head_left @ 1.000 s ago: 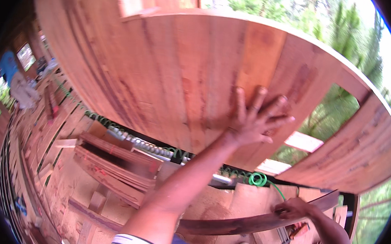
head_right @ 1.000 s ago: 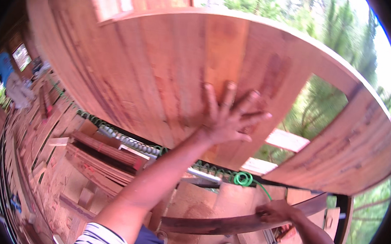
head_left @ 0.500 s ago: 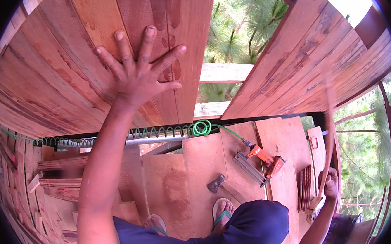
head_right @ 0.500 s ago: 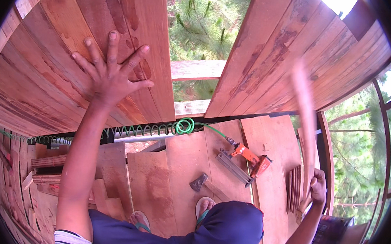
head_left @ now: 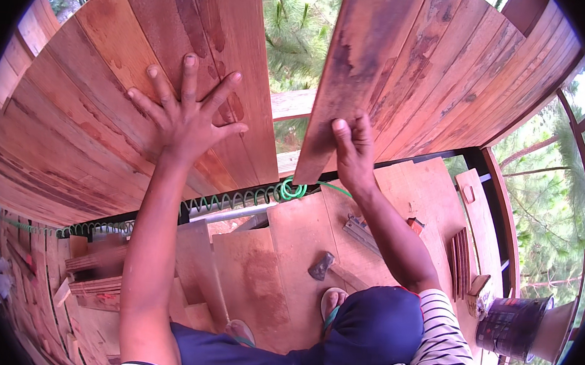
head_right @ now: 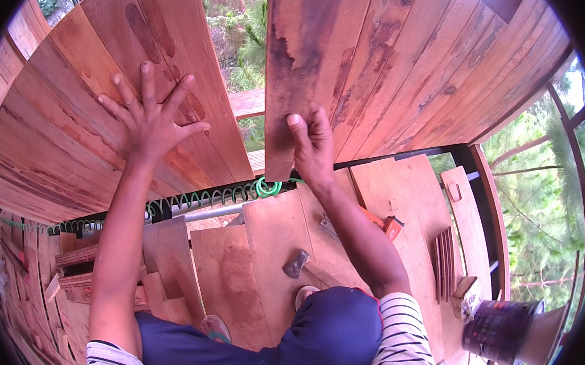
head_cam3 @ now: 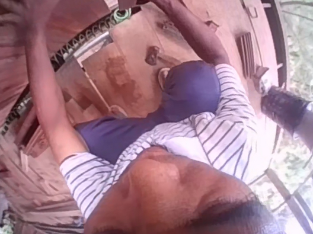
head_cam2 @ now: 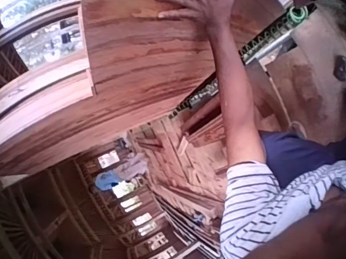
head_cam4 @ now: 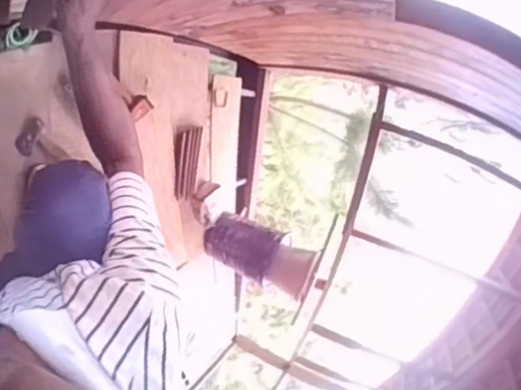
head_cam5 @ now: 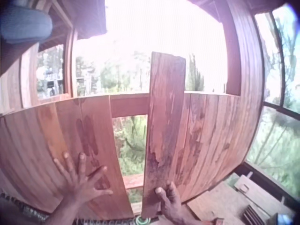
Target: The person installs wooden planks onto a curved wooden structure using a pneumatic nail gun. They position each plank, align it with the existing frame, and secure it with nails. The process is repeated for multiple planks along the curved surface.
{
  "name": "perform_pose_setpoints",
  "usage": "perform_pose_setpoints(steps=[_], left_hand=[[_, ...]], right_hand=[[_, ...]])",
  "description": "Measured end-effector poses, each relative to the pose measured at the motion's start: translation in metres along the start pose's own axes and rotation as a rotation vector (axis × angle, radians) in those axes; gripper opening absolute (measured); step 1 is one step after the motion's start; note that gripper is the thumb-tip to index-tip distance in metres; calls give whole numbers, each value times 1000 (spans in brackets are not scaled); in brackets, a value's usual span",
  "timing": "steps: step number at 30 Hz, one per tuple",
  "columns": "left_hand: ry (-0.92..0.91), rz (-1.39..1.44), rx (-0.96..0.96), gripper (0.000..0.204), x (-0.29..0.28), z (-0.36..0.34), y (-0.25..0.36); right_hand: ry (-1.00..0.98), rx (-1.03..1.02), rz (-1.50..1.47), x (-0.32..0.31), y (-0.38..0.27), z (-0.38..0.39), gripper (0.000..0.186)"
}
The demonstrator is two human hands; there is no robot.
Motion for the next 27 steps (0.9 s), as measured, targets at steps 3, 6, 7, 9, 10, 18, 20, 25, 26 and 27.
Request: perform_pose_setpoints(steps=[3,6,7,9,10,18,20,25,26,27], left_hand=[[10,-8,2,108,-2,-1,4],[23,-26,9,108,-8,-4,4],[24,-27,14,109,-8,-6,4],[8,-30,20,110,-6,-1,3],[7,-30,19,111,-6,-1,2],[29,-51,25,115,-12,-8,5],[14,-58,21,116,-12,-7,7],[28,-79,36,120,-18,-9,8],[34,-90,35,122,-18,-10,9],[44,-89,36,123,-19,-10,9]], right_hand=[[46,8,13,5,26,-6,29],[5,-16,20,9,48,-10,29],[12,-24,3,7,53,-11,28],[20,-23,-26,9,56,-9,27],[8,4,-4,6,60,-10,25],[44,20,-90,14,83,5,22],[48,52,-95,16,93,7,23],[111,80,51,7,109,10,25],[139,66,72,3,109,10,28],[168,57,90,0,110,10,32]])
Point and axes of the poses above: each hand's wrist, its own z-axis away from the middle knuckle, its own x-axis out of the palm, y = z × x, the point moved 9 cm from there along -z, towards the middle knuckle, and after that the axes turned 12 degrees about -z, right-handed, at the moved point
